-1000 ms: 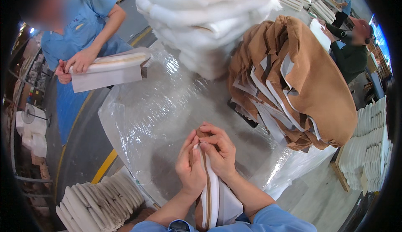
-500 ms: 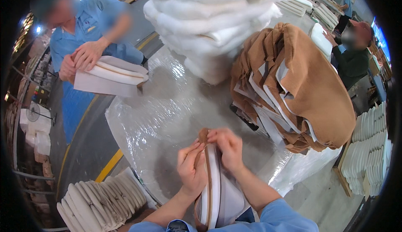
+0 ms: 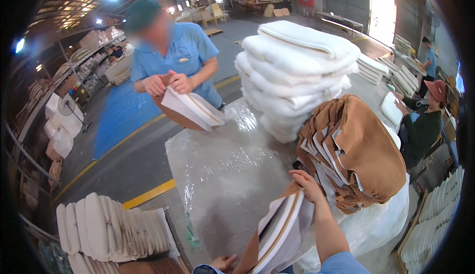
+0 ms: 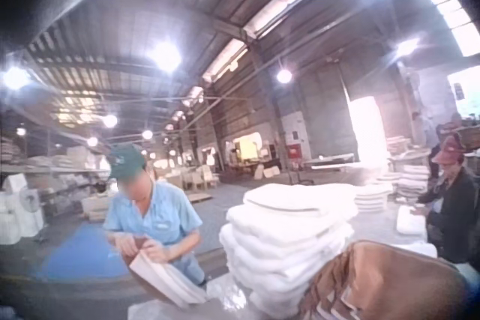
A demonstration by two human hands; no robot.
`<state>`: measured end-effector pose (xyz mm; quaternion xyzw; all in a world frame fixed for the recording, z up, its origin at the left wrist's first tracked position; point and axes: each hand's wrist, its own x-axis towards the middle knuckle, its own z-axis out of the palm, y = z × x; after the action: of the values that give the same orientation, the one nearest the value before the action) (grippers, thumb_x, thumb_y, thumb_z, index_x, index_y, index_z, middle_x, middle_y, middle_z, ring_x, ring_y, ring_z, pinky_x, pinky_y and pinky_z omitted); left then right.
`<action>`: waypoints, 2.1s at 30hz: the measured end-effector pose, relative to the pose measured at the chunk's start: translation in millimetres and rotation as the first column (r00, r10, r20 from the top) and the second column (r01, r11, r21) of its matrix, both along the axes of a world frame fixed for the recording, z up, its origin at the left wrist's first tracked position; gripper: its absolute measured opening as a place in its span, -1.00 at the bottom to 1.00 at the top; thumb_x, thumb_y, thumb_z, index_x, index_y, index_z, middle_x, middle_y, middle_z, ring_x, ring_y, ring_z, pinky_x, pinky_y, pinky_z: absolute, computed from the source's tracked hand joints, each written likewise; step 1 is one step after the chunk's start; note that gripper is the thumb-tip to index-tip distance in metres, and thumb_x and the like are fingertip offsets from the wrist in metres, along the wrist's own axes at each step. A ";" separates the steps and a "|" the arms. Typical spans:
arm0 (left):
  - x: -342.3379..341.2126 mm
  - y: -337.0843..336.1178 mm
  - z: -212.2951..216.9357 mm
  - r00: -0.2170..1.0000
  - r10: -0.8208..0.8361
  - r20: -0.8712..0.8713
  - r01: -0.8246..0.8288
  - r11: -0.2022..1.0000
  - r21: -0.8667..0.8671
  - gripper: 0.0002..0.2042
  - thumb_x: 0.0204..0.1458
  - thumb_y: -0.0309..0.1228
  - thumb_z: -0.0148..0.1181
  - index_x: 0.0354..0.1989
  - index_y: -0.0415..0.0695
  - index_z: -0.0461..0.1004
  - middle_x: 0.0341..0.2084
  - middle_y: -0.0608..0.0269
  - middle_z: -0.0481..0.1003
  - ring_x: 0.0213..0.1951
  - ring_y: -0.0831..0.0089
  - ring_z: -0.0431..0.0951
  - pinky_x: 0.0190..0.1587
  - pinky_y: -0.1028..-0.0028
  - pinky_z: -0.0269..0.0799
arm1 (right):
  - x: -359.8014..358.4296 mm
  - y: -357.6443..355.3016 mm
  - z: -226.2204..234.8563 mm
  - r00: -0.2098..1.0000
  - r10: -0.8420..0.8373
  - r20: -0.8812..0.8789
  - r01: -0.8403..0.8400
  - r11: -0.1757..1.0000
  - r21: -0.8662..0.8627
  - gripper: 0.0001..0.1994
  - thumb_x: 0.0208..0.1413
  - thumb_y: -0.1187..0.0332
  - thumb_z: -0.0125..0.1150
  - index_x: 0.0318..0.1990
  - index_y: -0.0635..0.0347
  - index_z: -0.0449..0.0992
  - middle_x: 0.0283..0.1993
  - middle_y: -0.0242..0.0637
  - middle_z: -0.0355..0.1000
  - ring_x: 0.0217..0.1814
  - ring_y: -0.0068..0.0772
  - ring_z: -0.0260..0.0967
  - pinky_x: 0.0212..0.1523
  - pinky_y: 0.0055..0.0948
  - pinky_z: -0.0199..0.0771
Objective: The person repeatedly inserts white foam inserts into brown fabric covers, aligns edges, and stacks the finished cushions on a nearby pile. The person also handles white foam pieces and brown covers from stacks on the table.
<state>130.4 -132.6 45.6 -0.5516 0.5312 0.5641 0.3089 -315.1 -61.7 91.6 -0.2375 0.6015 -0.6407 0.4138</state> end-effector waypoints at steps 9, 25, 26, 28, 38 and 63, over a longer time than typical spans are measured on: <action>32.6 21.5 -7.3 0.583 0.673 -0.456 -0.650 0.722 0.235 -0.50 0.43 -0.05 0.13 0.37 -0.14 0.39 0.21 0.19 0.54 0.23 0.25 0.55 0.27 0.12 0.51 | 30.5 101.8 26.6 0.946 -0.123 0.300 0.173 0.974 -0.144 -0.40 0.44 0.02 0.08 0.48 0.19 0.35 0.42 -0.25 0.41 0.47 -0.30 0.31 0.49 -0.29 0.22; -43.4 -76.1 38.2 0.116 0.647 -0.754 -0.906 0.381 0.187 -0.51 0.47 -0.03 -0.11 0.23 -0.19 0.47 0.18 0.07 0.57 0.25 0.16 0.55 0.31 0.09 0.44 | 109.7 146.1 -55.0 0.798 -0.602 -0.022 0.599 0.789 0.137 -0.18 0.52 -0.29 -0.24 0.19 0.45 0.59 0.20 -0.04 0.57 0.32 -0.23 0.40 0.43 -0.31 0.24; -37.5 -78.1 38.8 0.125 0.639 -0.759 -0.913 0.374 0.165 -0.53 0.47 -0.06 -0.12 0.23 -0.20 0.47 0.18 0.06 0.57 0.24 0.16 0.56 0.31 0.08 0.44 | 111.8 141.7 -52.2 0.813 -0.582 0.029 0.579 0.812 0.075 -0.18 0.52 -0.29 -0.23 0.14 0.44 0.62 0.15 -0.06 0.59 0.28 -0.25 0.42 0.40 -0.31 0.27; -25.5 -79.5 37.9 0.119 0.639 -0.760 -0.895 0.400 0.195 -0.54 0.46 -0.06 -0.11 0.22 -0.17 0.47 0.18 0.08 0.57 0.25 0.16 0.56 0.30 0.09 0.45 | 114.6 135.7 -44.9 0.838 -0.532 0.120 0.541 0.840 -0.052 -0.19 0.52 -0.28 -0.22 0.04 0.43 0.68 0.05 -0.11 0.64 0.20 -0.30 0.45 0.35 -0.31 0.31; 23.5 -73.4 2.4 0.036 0.556 -0.831 -0.825 0.485 0.288 -0.64 0.44 -0.15 -0.05 0.05 -0.18 0.52 0.07 0.07 0.58 0.13 0.25 0.55 0.31 0.20 0.37 | 129.2 145.3 -54.4 0.862 -0.507 0.002 0.506 0.860 -0.068 -0.23 0.54 -0.17 -0.31 -0.11 0.38 0.72 -0.05 -0.10 0.67 0.05 -0.26 0.54 0.24 -0.28 0.42; 56.4 -56.8 41.6 0.864 -0.346 -0.366 0.197 0.901 -0.386 -0.54 0.36 -0.18 0.22 0.30 -0.21 0.50 0.06 0.06 0.62 0.09 0.28 0.63 0.17 0.35 0.52 | 94.5 145.3 -29.9 0.859 0.512 0.022 -0.285 0.440 0.852 -0.44 0.21 -0.07 0.38 0.05 0.33 0.64 -0.05 -0.04 0.66 0.01 -0.15 0.62 0.10 -0.24 0.57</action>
<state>186.8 -189.5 87.2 -0.3778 0.7470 0.5219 0.1642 -220.7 83.7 61.7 -0.2234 0.8018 -0.1271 0.5396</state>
